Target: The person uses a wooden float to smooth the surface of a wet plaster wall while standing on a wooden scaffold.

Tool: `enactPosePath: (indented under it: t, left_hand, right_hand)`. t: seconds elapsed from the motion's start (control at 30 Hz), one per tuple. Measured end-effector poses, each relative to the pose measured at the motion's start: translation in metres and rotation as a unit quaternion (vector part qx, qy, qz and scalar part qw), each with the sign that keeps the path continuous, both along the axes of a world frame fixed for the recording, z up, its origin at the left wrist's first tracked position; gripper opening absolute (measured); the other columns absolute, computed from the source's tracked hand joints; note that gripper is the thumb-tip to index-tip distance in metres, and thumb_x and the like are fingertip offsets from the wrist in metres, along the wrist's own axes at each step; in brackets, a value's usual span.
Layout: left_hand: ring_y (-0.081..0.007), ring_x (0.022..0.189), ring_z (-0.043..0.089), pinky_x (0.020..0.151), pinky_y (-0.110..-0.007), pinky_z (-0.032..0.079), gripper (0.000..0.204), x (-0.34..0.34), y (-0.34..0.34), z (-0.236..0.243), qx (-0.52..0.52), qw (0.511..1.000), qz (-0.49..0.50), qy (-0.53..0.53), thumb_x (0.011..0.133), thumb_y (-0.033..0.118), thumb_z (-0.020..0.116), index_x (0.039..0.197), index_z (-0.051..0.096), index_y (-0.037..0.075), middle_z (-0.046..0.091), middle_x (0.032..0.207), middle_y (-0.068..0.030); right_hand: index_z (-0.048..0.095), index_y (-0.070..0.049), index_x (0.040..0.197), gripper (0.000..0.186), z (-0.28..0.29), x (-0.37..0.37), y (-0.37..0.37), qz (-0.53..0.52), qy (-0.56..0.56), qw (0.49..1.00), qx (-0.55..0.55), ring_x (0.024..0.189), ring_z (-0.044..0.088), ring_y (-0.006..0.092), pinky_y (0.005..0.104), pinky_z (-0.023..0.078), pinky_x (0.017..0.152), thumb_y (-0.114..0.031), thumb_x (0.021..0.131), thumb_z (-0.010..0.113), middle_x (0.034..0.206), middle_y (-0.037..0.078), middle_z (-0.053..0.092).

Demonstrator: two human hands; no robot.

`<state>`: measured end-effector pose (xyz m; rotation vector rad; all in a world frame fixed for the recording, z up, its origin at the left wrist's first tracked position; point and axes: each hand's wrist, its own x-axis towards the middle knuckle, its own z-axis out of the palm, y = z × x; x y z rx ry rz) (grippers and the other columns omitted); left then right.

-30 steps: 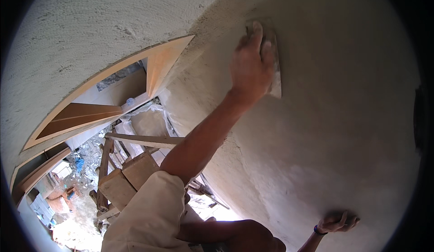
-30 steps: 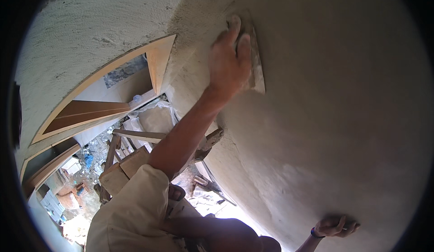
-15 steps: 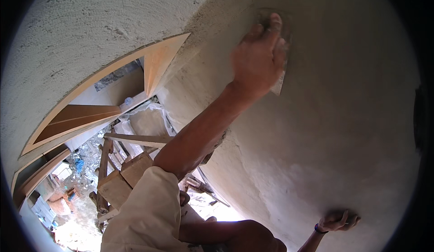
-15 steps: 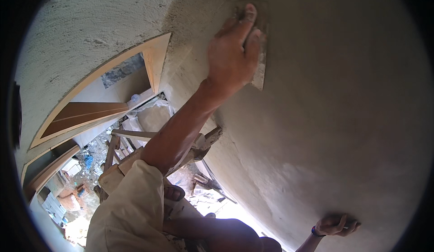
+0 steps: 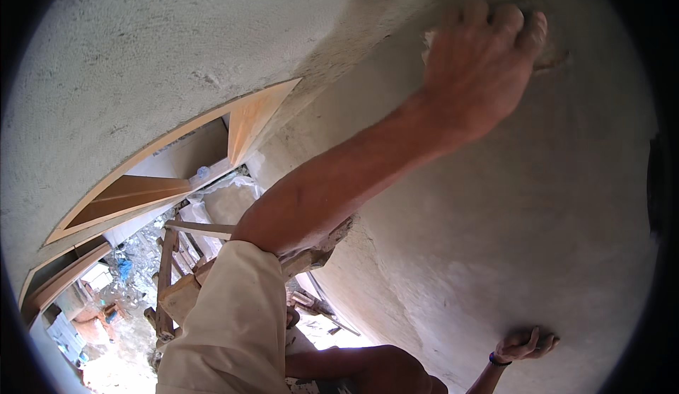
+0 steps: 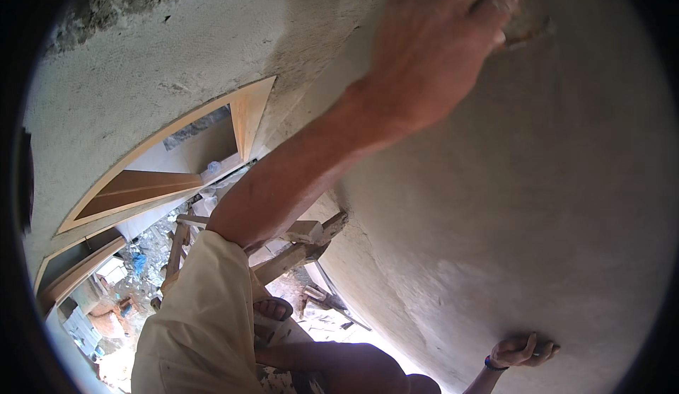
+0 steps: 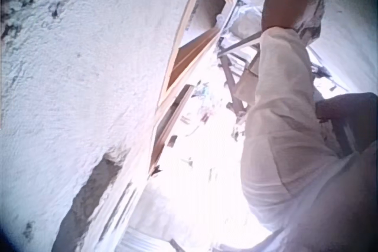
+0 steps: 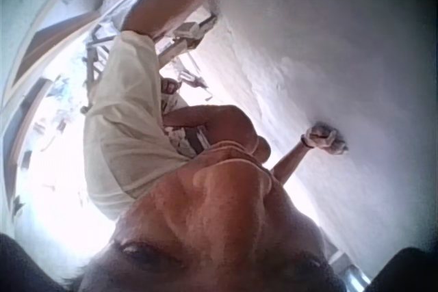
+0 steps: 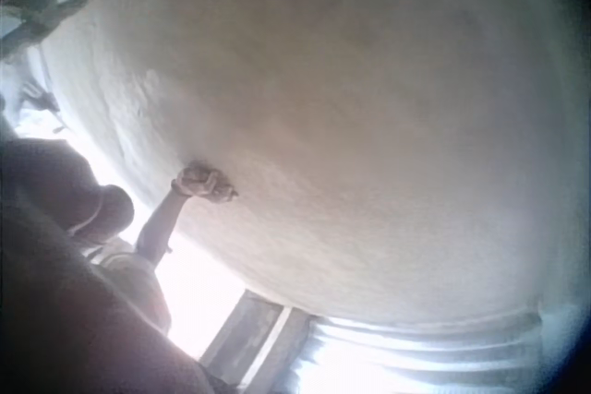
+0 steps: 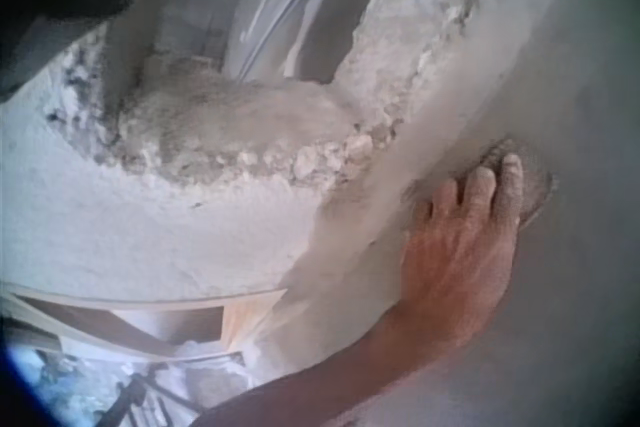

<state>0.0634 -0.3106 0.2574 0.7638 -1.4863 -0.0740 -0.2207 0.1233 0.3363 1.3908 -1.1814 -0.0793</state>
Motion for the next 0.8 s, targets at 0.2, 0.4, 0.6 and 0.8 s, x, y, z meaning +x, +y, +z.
enactPosePath:
  t: [0.2,0.4,0.6,0.8]
  left_hand:
    - [-0.0288,0.095,0.058,0.075,-0.042,0.052,0.046,0.009,0.011,-0.062,0.134,0.990,0.016,-0.043,0.089,0.019,0.064,0.133,0.057,0.009,0.057,0.109,-0.0124]
    - [-0.0337,0.096,0.060,0.076,-0.042,0.055,0.055,0.017,0.020,-0.173,0.270,0.958,0.019,-0.091,0.091,0.019,0.065,0.143,0.047,0.012,0.057,0.107,-0.0167]
    - [-0.0410,0.095,0.060,0.084,-0.048,0.050,0.051,-0.015,0.069,-0.215,0.429,0.899,-0.067,0.045,0.099,0.026,0.051,0.143,0.043,0.001,0.057,0.105,-0.0248]
    - [-0.0397,0.098,0.064,0.082,-0.045,0.052,0.049,-0.023,0.036,-0.112,0.317,0.940,-0.009,0.123,0.098,0.023,0.049,0.137,0.047,-0.008,0.061,0.108,-0.0279]
  right_hand:
    - [0.061,-0.001,0.113,0.025,0.002,0.003,-0.001,0.015,0.015,1.000,-0.008,0.131,0.041,0.0465,0.0628,0.041,0.104,-0.004,0.096,0.042,0.135,0.023,0.043]
    - [0.061,-0.003,0.111,0.022,-0.001,-0.001,0.004,0.006,0.002,1.000,-0.014,0.132,0.041,0.0454,0.0633,0.043,0.103,-0.007,0.098,0.043,0.136,0.022,0.043]
    - [0.062,-0.003,0.114,0.024,-0.002,-0.004,-0.001,0.028,-0.017,0.999,-0.025,0.132,0.040,0.0457,0.0615,0.041,0.105,-0.007,0.098,0.044,0.136,0.022,0.044]
    - [0.064,-0.001,0.113,0.026,-0.003,-0.003,0.001,0.042,-0.016,0.999,-0.009,0.133,0.040,0.0448,0.0592,0.040,0.106,-0.007,0.097,0.044,0.136,0.022,0.047]
